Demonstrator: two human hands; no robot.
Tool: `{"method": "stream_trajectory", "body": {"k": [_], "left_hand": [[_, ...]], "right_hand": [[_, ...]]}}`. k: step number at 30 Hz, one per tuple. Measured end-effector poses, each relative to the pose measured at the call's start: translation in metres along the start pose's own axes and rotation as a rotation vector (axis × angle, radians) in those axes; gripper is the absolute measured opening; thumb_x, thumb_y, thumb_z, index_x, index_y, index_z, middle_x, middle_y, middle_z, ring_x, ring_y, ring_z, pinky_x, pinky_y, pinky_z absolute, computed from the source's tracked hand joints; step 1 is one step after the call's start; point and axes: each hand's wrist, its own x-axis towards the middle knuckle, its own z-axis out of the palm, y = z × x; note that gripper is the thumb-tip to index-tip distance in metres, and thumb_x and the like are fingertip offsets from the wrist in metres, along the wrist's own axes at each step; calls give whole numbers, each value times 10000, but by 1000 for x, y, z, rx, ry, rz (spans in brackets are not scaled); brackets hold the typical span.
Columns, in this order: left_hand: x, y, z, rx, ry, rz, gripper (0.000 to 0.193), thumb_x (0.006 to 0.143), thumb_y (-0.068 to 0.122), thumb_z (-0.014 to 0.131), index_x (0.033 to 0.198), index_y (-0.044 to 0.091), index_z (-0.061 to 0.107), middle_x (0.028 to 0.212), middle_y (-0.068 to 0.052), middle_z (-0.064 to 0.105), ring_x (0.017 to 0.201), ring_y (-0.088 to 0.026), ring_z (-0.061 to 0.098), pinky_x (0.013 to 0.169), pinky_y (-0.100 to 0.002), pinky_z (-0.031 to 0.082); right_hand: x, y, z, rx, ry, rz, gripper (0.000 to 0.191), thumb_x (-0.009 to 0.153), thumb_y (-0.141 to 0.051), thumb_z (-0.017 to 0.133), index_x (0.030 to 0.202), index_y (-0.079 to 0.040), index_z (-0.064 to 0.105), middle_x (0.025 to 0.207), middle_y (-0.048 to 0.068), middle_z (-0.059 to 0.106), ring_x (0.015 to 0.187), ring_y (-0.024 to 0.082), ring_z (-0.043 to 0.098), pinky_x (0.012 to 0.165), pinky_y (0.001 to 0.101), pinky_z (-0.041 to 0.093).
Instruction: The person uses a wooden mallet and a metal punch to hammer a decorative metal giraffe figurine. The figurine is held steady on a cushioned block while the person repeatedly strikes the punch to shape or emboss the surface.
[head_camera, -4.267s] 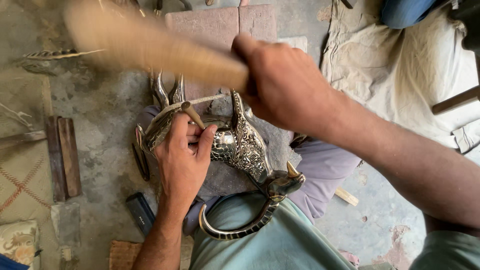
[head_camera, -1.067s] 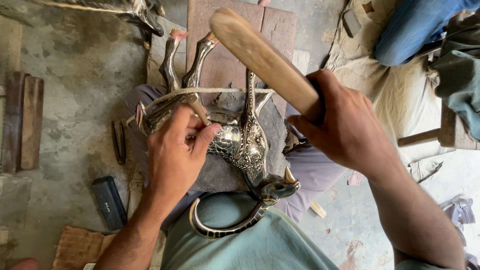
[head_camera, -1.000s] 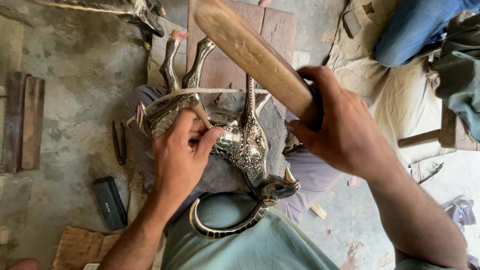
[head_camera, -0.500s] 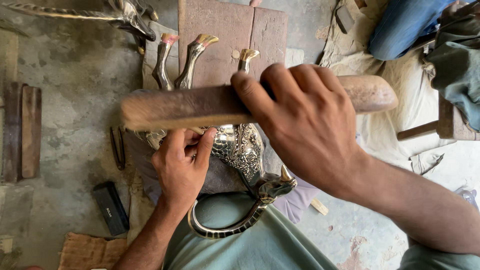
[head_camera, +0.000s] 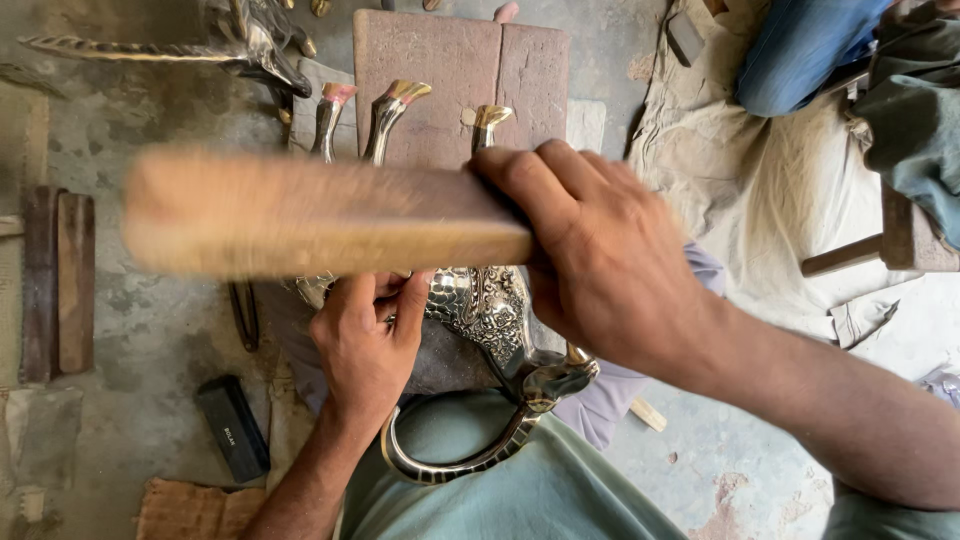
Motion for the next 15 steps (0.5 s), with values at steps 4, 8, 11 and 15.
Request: {"method": "stream_trajectory", "body": {"k": [4,8,11,15], "left_hand": [[1,-1,0,8,5,78,201,984,152,754,992,-22,654,898,-105,706,794,-142,743,632,-256,648],[3,1,0,33,-4,56,226,974,167,775,920,-6,640,841,-83,708,739,-141,734,594,-259,622],[4,1,-2,46,-16,83,211,975,174,765,952,-6,658,851,-82,714,734,-147,735,595,-262,615],[3,-2,-2,79,-21,115,216,977,186,765,992,-7,669,876,-93,710,748,-163,739,610,-280,612]], "right_hand": [[-5,2,3,-359,-45,-42,373,952,-138,659,1320,-132,597,973,80,662,758,224,604,672,372,471],[-9,6,5,-336,-100,39,320,980,-111,642,1298,-130,617,967,70,661,745,201,595,656,350,464],[-10,6,7,-347,-39,14,375,934,-49,627,1301,-124,624,986,66,666,771,201,597,692,374,475],[-8,2,8,-270,-80,107,302,1004,-3,621,1295,-86,618,999,85,655,772,199,583,682,354,465]]}}
